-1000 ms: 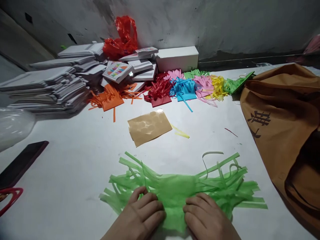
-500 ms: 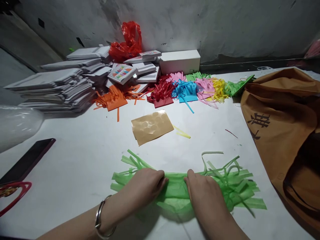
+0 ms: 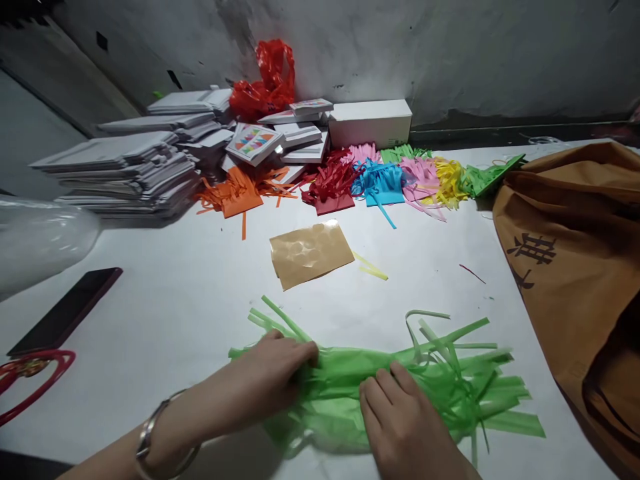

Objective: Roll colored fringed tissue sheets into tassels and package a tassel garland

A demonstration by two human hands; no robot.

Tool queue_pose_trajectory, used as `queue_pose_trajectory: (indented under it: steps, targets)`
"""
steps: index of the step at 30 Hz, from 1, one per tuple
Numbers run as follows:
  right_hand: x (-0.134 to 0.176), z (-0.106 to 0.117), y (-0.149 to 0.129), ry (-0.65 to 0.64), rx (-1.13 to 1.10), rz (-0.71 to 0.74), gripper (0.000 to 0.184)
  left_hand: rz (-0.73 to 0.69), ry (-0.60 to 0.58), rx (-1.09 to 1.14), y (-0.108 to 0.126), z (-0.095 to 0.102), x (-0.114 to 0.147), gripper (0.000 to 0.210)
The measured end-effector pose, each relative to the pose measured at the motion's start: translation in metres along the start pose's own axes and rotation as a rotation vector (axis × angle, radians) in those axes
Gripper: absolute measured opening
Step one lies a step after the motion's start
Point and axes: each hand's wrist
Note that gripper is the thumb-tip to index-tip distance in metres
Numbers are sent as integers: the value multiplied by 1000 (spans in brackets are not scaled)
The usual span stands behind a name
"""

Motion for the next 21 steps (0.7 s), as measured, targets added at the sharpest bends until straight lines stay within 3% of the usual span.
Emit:
queue_pose_trajectory:
  steps: [3, 5, 7, 8, 11, 14, 17, 21]
  targets:
    - [-1, 1, 1, 6, -68, -53, 34, 148, 111, -81, -32, 7, 25, 36]
    - [-1, 1, 2, 16, -109, -86, 31, 219, 314, -186, -42, 11, 42, 43]
    - [-1, 1, 2, 28, -138, -117, 29, 111, 525, -171, -35, 12, 53, 49]
    - [-1, 2, 2, 31, -145, -124, 28, 1, 577, -106, -26, 11, 55, 52]
    - [-3, 5, 1, 40, -132, -123, 28, -309, 543, 53, 14, -4, 42, 44]
    - [-3, 7, -1, 17, -110, -54, 25, -425, 554, -113, 41, -34, 12, 9]
    - [1, 4, -2, 56, -34, -27, 24, -465, 536, -227, 42, -60, -8, 16]
    - [13, -1, -3, 40, 43, -34, 36, -461, 547, -207, 29, -73, -4, 14]
Point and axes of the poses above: each hand's wrist, its own x-axis away from the middle knuckle, its own z-axis out of the back of the hand, y = z × x, and after that the axes turned 3 degrees about y, right-handed
